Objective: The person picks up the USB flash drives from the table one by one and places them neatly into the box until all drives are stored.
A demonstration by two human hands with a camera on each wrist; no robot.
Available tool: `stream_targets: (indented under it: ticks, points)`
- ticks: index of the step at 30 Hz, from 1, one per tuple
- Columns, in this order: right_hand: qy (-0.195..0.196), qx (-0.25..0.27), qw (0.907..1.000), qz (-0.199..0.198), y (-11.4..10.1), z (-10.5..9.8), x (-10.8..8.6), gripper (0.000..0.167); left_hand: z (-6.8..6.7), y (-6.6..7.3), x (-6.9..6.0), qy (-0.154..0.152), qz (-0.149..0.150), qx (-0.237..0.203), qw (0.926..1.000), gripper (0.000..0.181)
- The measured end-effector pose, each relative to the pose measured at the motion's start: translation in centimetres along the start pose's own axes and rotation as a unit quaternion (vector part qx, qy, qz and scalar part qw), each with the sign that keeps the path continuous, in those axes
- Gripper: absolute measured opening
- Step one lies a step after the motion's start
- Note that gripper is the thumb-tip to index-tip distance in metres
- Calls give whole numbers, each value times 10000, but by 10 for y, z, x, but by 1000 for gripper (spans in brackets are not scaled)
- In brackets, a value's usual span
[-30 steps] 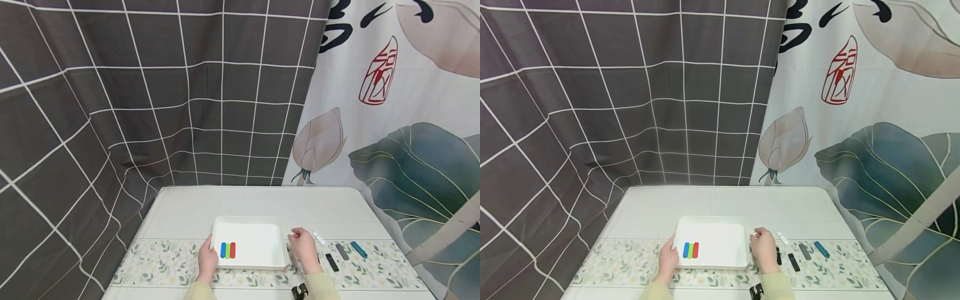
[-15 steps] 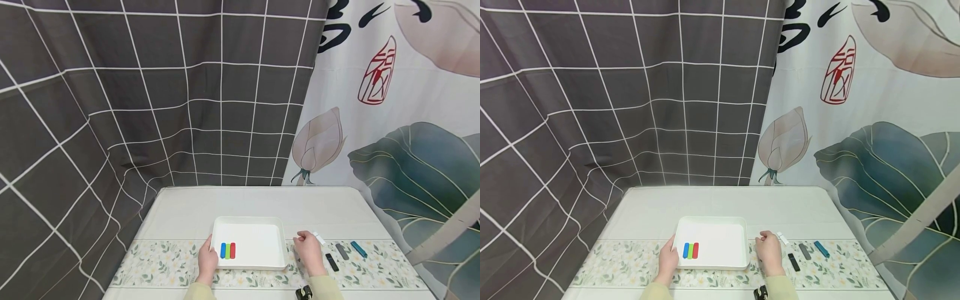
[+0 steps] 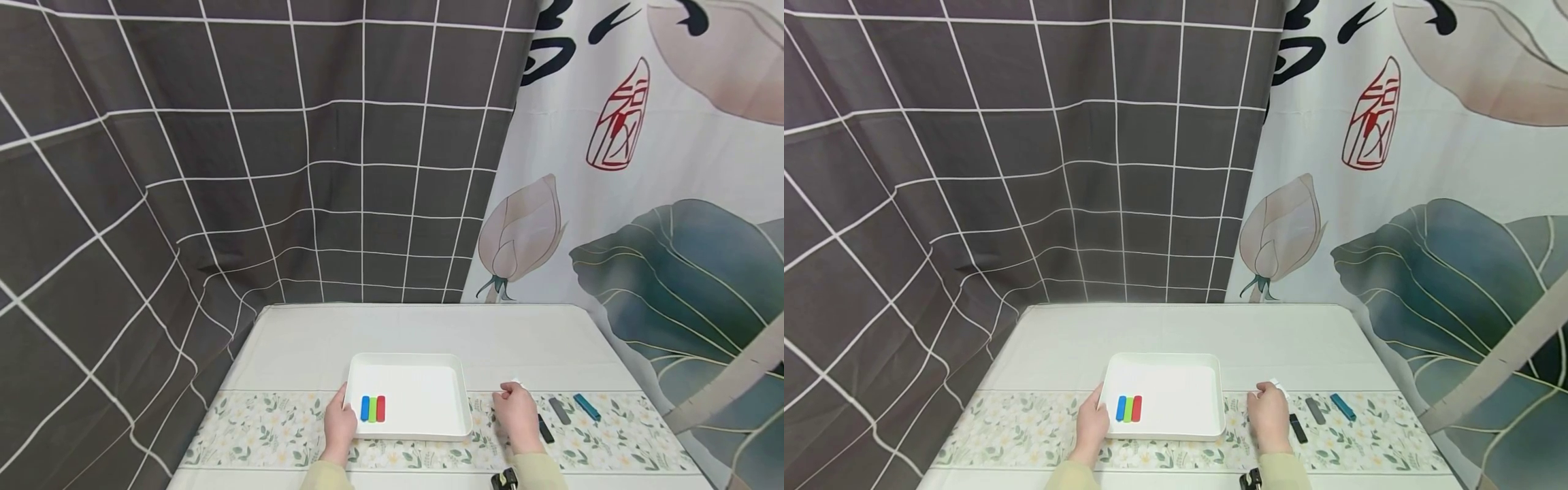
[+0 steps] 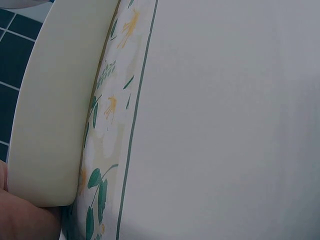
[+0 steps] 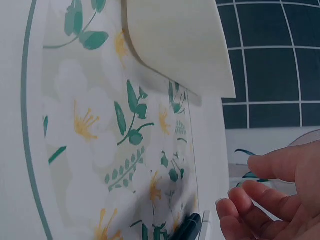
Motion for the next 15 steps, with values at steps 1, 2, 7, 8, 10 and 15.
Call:
stream_targets:
  ticks: [1, 2, 7, 8, 10, 15]
  points:
    - [-4, -24, 10000, 26, 1, 0, 1, 39, 0, 0, 0, -4, -5, -8, 10000, 54]
    - [-11, -42, 10000, 45, 2, 0, 1, 39, 0, 0, 0, -9, -9, -17, 10000, 54]
    - [42, -124, 9999, -12, 7, 0, 3, 39, 0, 1, -1, -8, -15, -34, 10000, 53]
    - [61, -134, 9999, -20, 8, -1, 3, 38, 0, 1, -1, -3, -9, -18, 10000, 53]
    - [93, -172, 9998, 12, 9, 0, 4, 38, 0, 1, -1, 15, -11, -3, 10000, 53]
    - [187, -350, 9991, 131, 12, 1, 4, 38, 1, -1, 0, 16, -37, -11, 10000, 53]
Point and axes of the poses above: each hand's wrist, its own x-axis towards the middle knuckle, its own z-axis out of the palm, y = z × x, the point moved 1 cm from there along x, towards the middle knuckle, and after that the axes turned 7 degrees about -x, right-handed, at the moved point
